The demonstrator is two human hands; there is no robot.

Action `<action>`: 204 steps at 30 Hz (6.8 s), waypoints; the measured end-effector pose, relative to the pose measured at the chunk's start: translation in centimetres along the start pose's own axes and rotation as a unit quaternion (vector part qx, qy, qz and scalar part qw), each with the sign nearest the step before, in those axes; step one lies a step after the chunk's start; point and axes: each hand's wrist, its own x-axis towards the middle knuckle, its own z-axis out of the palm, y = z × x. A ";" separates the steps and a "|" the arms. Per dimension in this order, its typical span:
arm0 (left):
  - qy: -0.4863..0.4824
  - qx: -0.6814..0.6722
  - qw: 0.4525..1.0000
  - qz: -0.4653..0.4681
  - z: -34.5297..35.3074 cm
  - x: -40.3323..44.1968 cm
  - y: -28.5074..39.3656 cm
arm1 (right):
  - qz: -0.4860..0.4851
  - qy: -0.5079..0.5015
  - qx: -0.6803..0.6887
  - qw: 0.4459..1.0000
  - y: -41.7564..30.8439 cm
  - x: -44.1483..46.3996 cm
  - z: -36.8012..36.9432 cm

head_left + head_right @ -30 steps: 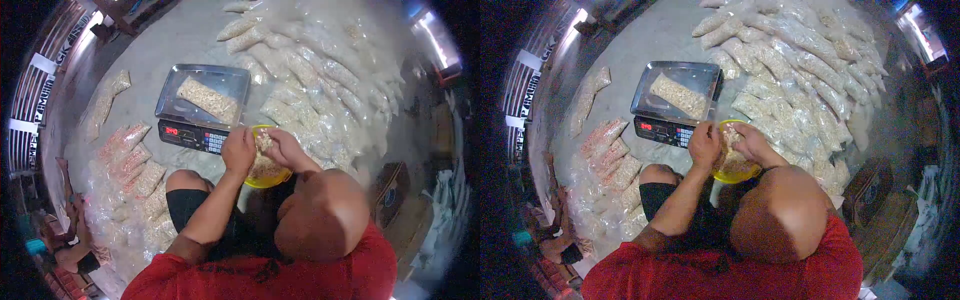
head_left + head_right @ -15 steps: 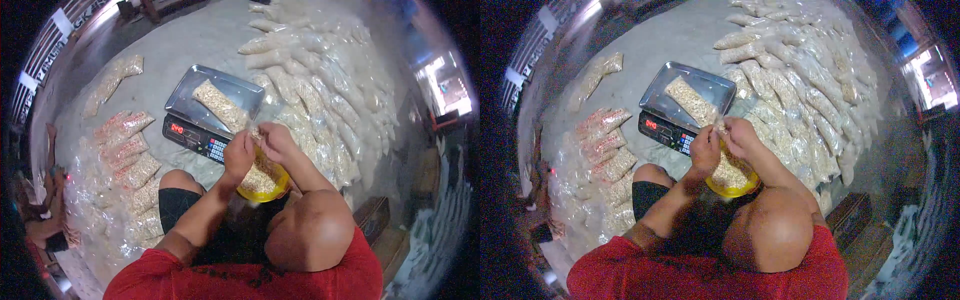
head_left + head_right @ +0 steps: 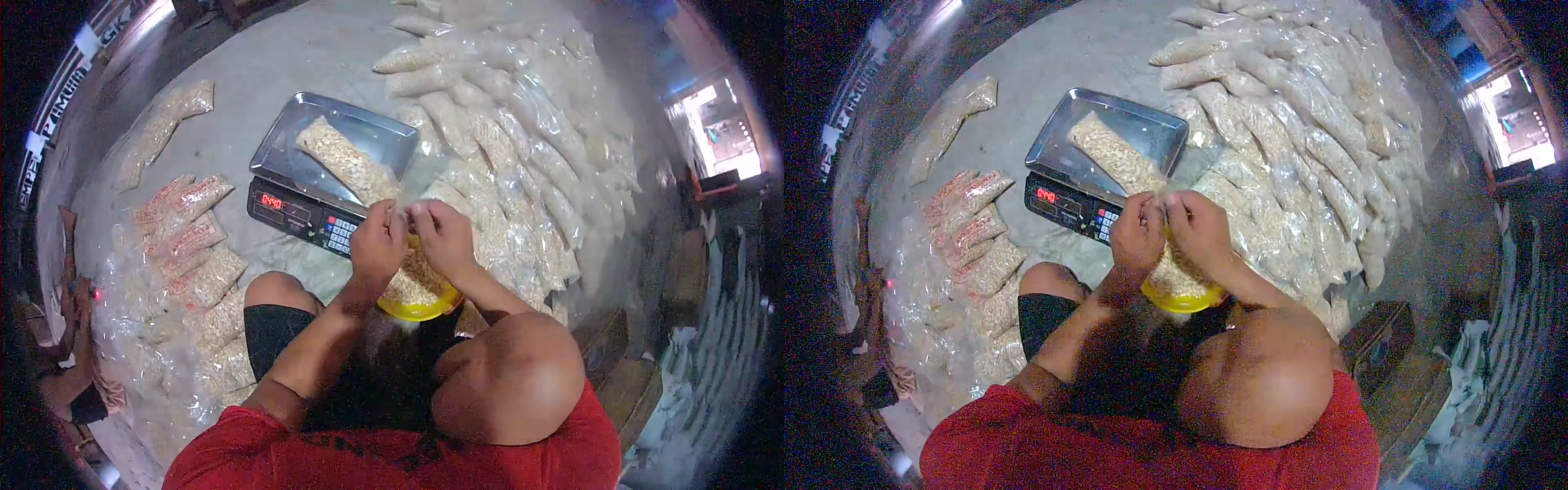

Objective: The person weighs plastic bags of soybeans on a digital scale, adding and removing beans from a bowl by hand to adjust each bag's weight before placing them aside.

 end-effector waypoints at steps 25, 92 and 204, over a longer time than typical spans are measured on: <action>-0.402 0.099 0.897 0.158 -4.1 -4.3 -0.8 | 0.064 -0.312 -0.175 0.932 10.8 -5.7 1.8; -0.258 0.042 0.964 0.040 -1.8 -2.7 0.9 | -0.054 -0.171 -0.116 0.977 7.3 -8.8 -4.1; 0.236 0.115 0.935 0.240 -29.0 10.5 5.6 | -0.102 0.014 0.262 0.960 -2.6 10.2 -6.3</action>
